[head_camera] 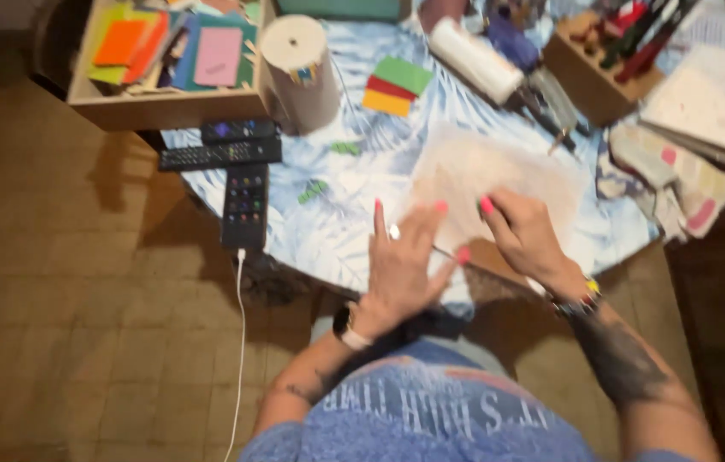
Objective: Apply small letter cutouts and rub them onto a surface for a craft project
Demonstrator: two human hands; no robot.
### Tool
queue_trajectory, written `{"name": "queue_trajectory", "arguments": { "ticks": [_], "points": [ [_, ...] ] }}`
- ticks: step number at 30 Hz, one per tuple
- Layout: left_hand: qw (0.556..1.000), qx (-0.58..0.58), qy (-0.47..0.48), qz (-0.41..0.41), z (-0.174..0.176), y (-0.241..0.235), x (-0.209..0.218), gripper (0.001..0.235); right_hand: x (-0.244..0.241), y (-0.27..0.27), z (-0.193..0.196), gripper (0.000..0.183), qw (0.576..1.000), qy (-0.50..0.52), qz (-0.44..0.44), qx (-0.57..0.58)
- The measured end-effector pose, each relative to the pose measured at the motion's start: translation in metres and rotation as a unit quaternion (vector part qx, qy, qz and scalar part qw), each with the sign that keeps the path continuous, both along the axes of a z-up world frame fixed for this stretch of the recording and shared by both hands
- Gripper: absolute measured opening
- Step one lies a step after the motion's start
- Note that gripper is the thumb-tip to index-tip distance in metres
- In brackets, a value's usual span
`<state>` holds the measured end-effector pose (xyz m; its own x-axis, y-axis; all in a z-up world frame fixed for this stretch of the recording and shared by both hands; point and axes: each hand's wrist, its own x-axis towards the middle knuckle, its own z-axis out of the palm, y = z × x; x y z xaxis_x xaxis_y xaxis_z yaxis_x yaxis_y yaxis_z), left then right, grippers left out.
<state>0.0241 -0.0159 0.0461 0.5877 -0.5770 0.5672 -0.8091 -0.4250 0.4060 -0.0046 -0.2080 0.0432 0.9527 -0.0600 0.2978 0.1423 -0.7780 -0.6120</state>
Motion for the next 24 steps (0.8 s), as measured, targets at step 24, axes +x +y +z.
{"name": "queue_trajectory", "arguments": {
  "ticks": [24],
  "points": [
    [0.947, -0.26, 0.162, -0.099, 0.012, -0.003, 0.014, 0.027, 0.004, 0.052, 0.028, 0.021, 0.985, -0.112, 0.02, 0.132]
  ]
}}
